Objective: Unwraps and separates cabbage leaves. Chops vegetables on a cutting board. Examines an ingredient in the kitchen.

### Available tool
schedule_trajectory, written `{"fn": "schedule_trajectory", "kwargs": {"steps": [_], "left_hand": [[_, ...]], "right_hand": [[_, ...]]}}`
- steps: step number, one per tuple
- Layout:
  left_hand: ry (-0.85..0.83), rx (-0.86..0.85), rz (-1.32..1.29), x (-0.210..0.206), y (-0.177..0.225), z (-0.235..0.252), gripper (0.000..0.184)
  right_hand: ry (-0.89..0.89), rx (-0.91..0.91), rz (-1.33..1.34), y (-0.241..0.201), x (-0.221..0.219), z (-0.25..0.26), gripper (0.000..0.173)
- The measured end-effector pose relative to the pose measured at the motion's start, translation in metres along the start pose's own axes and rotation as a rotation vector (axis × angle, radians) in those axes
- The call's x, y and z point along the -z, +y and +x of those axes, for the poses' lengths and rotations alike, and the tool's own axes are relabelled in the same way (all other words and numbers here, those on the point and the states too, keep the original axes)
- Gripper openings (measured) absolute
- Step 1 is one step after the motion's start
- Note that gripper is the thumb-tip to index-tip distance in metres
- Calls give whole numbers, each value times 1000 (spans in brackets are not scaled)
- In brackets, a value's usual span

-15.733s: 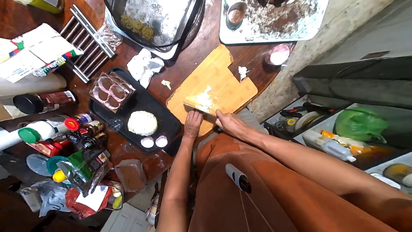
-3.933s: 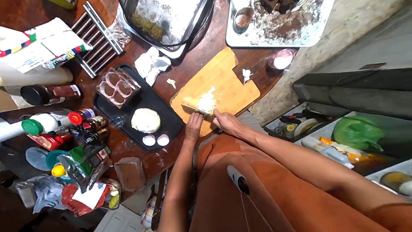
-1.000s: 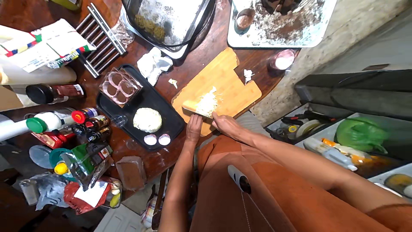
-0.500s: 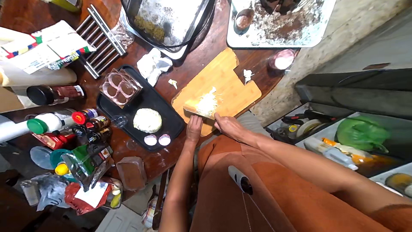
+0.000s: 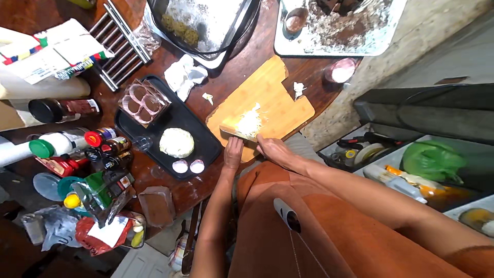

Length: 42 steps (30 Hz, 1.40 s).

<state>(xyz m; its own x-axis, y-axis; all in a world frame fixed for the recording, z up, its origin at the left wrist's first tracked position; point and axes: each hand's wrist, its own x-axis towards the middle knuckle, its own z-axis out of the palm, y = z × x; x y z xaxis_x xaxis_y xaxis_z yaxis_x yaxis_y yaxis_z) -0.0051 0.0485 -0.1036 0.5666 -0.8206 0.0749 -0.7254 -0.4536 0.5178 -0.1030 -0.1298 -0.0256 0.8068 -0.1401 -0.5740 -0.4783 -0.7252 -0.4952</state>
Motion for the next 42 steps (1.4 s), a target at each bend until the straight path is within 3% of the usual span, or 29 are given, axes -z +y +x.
{"fn": "schedule_trajectory", "kwargs": {"steps": [15, 19, 28, 42], "left_hand": [[23, -14, -60, 0, 0, 5, 19], [26, -10, -60, 0, 1, 4, 19], [19, -19, -13, 2, -1, 4, 8], [26, -23, -15, 2, -1, 5, 7]], "right_hand": [[-101, -50, 203, 2, 17, 45, 21], [-6, -24, 152, -1, 20, 27, 15], [-47, -11, 33, -1, 13, -1, 21], [-42, -19, -2, 2, 0, 9, 19]]}}
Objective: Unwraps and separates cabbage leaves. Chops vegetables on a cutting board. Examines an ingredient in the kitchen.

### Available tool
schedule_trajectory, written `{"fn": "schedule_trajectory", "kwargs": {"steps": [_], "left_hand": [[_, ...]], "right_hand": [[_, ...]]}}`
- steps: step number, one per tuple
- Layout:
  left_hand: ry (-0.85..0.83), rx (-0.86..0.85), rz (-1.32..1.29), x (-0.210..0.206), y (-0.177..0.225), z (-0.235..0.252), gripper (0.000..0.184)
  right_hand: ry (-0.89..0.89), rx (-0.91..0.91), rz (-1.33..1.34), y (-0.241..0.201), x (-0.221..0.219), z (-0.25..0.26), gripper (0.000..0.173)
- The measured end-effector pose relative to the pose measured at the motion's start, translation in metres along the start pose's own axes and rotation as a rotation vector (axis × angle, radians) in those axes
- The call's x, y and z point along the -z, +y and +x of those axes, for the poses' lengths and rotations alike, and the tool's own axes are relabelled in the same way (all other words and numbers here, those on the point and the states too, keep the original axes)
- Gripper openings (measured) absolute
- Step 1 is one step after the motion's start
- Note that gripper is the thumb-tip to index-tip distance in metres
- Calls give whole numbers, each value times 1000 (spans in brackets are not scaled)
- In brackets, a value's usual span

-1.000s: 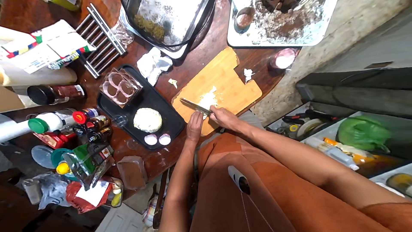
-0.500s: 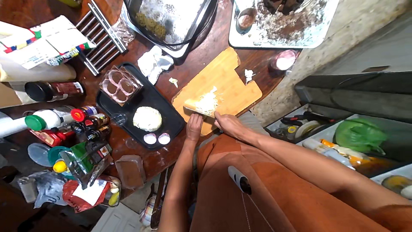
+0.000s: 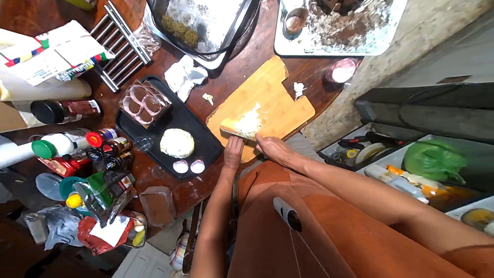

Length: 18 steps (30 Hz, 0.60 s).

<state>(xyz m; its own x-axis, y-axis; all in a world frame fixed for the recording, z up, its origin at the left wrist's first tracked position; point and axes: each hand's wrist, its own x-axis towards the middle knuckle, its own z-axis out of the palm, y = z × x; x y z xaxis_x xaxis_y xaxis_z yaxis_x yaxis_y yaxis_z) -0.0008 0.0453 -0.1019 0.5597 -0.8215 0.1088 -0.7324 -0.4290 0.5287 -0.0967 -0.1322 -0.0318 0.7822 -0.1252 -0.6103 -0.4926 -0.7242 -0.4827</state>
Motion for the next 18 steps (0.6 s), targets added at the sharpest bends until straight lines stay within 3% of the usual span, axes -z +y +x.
{"fn": "schedule_trajectory", "kwargs": {"steps": [18], "left_hand": [[-13, -1, -23, -1, -1, -1, 8]], "right_hand": [[3, 4, 36, 0, 3, -3, 20]]}}
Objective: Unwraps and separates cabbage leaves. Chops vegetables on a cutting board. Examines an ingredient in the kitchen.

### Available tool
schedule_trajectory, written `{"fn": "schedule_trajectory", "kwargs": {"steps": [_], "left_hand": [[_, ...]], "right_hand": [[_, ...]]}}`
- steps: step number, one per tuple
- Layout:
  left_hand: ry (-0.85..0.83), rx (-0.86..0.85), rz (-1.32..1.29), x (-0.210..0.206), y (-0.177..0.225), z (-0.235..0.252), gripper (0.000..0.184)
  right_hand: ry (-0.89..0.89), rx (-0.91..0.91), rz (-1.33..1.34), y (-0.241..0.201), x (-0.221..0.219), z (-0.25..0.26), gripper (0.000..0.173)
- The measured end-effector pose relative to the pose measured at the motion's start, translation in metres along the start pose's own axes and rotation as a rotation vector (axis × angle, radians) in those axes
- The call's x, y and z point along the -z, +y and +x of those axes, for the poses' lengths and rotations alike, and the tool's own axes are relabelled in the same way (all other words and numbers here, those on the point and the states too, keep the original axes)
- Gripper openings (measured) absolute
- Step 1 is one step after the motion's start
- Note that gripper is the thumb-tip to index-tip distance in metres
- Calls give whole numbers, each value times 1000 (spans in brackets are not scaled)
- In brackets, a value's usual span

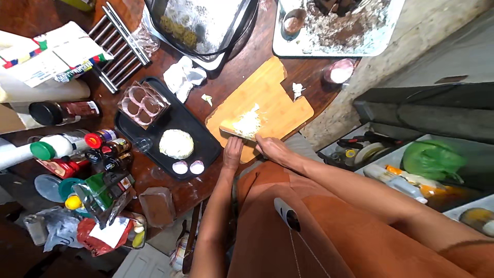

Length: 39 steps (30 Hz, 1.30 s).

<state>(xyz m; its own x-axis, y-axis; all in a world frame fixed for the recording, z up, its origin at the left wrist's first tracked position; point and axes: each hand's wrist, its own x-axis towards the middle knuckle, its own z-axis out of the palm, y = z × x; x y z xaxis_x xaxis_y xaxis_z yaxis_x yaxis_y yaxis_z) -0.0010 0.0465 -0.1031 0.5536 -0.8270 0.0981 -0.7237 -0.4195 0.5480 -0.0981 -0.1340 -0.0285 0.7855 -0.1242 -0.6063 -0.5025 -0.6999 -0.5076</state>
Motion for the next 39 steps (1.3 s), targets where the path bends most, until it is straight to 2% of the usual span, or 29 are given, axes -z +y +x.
{"fn": "schedule_trajectory", "kwargs": {"steps": [14, 17, 21, 25, 30, 39], "left_hand": [[2, -8, 29, -3, -2, -3, 6], [5, 6, 26, -2, -1, -4, 8], [-8, 2, 29, -1, -1, -6, 7], [2, 6, 18, -1, 0, -4, 7], [5, 17, 1, -2, 0, -2, 19], [-8, 23, 75, -2, 3, -6, 5]], "right_hand": [[12, 2, -23, 0, 4, -10, 20], [10, 3, -9, -2, -4, 2, 18], [0, 10, -1, -10, 6, -3, 20], [-11, 15, -12, 2, -1, 1, 19], [85, 2, 30, 4, 3, 11, 16], [55, 45, 29, -8, 6, -12, 20]]}}
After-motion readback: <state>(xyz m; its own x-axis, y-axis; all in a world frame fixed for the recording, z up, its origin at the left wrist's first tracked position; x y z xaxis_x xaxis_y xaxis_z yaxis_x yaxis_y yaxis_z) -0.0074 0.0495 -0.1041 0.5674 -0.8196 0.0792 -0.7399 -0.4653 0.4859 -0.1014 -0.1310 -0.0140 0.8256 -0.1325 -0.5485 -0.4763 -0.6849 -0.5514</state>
